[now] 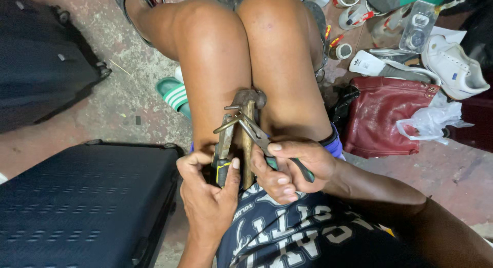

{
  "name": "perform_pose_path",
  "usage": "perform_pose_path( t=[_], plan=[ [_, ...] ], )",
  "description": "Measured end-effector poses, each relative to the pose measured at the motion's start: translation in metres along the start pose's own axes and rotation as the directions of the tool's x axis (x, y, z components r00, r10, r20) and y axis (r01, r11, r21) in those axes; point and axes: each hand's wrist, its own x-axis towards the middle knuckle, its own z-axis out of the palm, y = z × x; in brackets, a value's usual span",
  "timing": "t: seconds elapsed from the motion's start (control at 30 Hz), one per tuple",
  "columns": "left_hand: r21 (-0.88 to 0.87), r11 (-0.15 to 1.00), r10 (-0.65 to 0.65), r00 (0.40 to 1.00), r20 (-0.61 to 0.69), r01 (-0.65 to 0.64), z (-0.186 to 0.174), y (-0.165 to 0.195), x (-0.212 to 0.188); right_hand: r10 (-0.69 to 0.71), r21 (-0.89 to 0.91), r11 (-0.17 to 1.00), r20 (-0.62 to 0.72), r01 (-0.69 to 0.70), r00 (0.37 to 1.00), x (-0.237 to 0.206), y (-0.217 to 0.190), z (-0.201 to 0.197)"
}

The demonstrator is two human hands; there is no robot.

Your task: The person sits on the floor and uses pliers and a hammer to bend and shape a metal ring. They repeatedly adjust the ring's position and strike it with the hammer to achieve the desired form.

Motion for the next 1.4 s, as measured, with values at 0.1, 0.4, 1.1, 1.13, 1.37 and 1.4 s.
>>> perform_pose_path(
  t=[0.1,0.4,1.1,1.13,1.37,1.4],
  plan=[
    [0.056,0.913,0.401,0.913,0.078,-0.405,-0.003,0.000,-0.001,0.010,0.002,1.000,0.011,-0.010,1.000,0.002,0.002,-0.002],
    [0.039,0.999,0.025,0.964,0.263,-0.036,-0.002,-0.008,0.001,0.074,0.042,0.996,0.007,-0.074,0.997,0.005,0.005,-0.013],
    [0.045,0.993,0.097,0.967,0.237,-0.111,0.002,0.000,0.009,0.031,-0.085,0.995,-0.214,-0.050,0.976,-0.001,0.001,0.003],
    [0.049,0.991,0.113,0.968,0.222,-0.127,0.003,0.000,0.009,0.022,-0.096,0.994,-0.219,-0.044,0.975,-0.002,0.001,0.006],
    [0.046,0.994,0.092,0.973,0.212,-0.104,0.007,0.001,0.015,0.006,-0.189,0.979,-0.327,-0.072,0.945,0.002,-0.009,0.015],
    [0.040,0.994,0.093,0.973,0.212,-0.104,0.007,0.001,0.015,-0.006,-0.216,0.974,-0.332,-0.070,0.943,0.003,-0.011,0.015]
  ],
)
